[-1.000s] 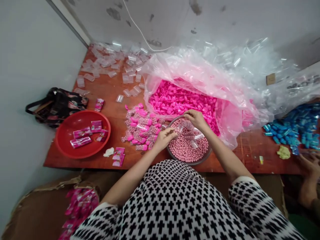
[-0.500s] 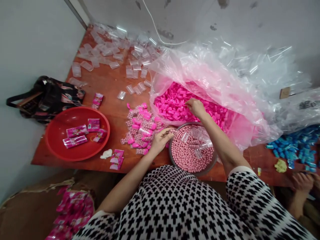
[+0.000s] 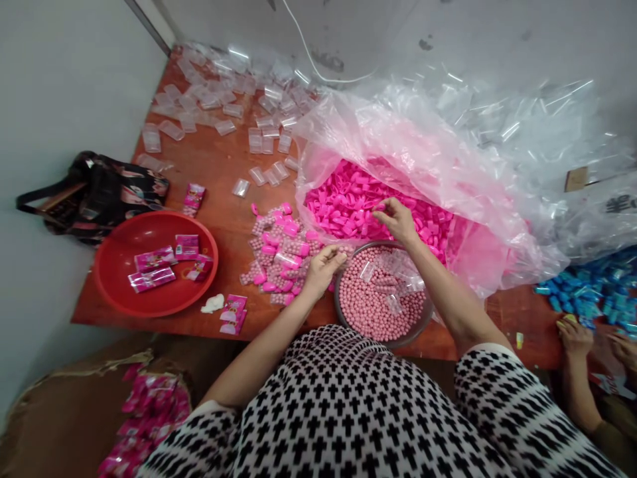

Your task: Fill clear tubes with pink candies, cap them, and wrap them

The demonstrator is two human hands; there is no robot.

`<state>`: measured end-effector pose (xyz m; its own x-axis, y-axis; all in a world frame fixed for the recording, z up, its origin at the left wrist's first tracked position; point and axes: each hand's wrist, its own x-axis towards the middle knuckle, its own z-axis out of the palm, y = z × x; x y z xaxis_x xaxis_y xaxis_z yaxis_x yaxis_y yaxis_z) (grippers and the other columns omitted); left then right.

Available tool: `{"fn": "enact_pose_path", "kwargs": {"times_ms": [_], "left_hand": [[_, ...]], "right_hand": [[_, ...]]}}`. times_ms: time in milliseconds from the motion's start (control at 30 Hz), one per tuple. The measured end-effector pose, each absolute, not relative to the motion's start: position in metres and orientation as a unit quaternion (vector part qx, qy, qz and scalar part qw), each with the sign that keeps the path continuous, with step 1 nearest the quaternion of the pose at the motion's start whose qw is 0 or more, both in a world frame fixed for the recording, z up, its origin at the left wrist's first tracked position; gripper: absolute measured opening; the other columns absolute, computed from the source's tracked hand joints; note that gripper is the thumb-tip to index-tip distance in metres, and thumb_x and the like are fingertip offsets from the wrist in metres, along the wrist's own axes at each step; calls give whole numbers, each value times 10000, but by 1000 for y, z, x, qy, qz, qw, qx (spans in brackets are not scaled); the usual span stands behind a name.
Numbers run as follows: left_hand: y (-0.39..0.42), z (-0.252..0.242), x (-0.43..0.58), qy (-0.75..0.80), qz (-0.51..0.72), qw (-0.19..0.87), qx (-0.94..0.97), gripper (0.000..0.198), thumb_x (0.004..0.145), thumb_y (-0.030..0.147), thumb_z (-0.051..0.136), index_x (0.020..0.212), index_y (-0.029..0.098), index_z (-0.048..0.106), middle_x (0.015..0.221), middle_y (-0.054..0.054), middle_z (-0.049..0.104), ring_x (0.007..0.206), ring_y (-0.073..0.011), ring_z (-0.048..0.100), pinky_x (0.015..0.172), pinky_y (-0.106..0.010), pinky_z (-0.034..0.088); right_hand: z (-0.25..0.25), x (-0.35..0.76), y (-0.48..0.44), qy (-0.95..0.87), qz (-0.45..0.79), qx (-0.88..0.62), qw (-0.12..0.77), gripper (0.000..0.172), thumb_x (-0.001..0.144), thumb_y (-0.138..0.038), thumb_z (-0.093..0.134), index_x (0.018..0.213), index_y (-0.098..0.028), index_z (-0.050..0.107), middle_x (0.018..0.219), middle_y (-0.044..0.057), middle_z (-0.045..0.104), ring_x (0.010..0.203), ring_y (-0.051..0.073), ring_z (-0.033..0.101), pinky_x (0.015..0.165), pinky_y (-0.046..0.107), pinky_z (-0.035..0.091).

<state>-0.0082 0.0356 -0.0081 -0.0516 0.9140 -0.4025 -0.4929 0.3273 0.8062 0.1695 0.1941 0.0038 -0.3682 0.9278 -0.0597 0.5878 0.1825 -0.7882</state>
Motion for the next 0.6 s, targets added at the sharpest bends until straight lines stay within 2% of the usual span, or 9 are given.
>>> {"fn": "enact_pose_path", "kwargs": {"times_ms": [67, 133, 300, 367, 500, 600], "left_hand": [[39, -1, -4, 465, 560, 656, 199, 434, 660, 427, 747, 1004, 181, 651, 968, -46, 699, 840, -170, 675, 786, -340, 568], [42, 9, 2, 444, 579, 657, 187, 436, 671, 413, 745, 1037, 200, 641, 1027, -42, 687, 857, -156, 670, 797, -328, 569], [38, 26, 18, 426, 623, 633, 176, 380, 662, 418, 757, 944, 200, 628, 1048, -26, 676, 879, -153, 663, 798, -323, 576], [35, 31, 22, 423, 627, 633, 164, 387, 617, 405, 791, 890, 185, 627, 968, -17, 687, 810, -138, 665, 750, -295, 583], [27, 41, 32, 408, 618, 657, 141, 385, 569, 364, 825, 836, 165, 632, 801, 12, 679, 689, -103, 653, 667, -237, 579], [21, 49, 42, 396, 620, 664, 133, 366, 577, 360, 821, 818, 158, 632, 766, 11, 683, 675, -100, 658, 662, -221, 573]], "right_hand": [[11, 169, 174, -635, 481, -517, 313, 371, 768, -473, 609, 1031, -229, 514, 888, 5, 664, 679, 135, 607, 673, 304, 524], [19, 168, 151, -563, 552, -501, 357, 428, 721, -495, 659, 1047, -261, 511, 918, -16, 665, 649, 119, 621, 649, 301, 547], [36, 172, 98, -514, 600, -480, 382, 299, 696, -440, 722, 876, -225, 618, 817, -19, 658, 646, 119, 647, 683, 308, 573], [43, 178, 84, -571, 563, -473, 366, 260, 742, -434, 691, 875, -215, 649, 821, 4, 677, 721, 150, 664, 732, 332, 567], [58, 192, 70, -771, 379, -421, 290, 241, 826, -394, 617, 982, -219, 673, 1022, 65, 700, 979, 206, 646, 906, 375, 507], [60, 199, 60, -821, 309, -383, 289, 249, 845, -360, 601, 1044, -224, 665, 1053, 73, 699, 994, 207, 641, 915, 367, 498]]}}
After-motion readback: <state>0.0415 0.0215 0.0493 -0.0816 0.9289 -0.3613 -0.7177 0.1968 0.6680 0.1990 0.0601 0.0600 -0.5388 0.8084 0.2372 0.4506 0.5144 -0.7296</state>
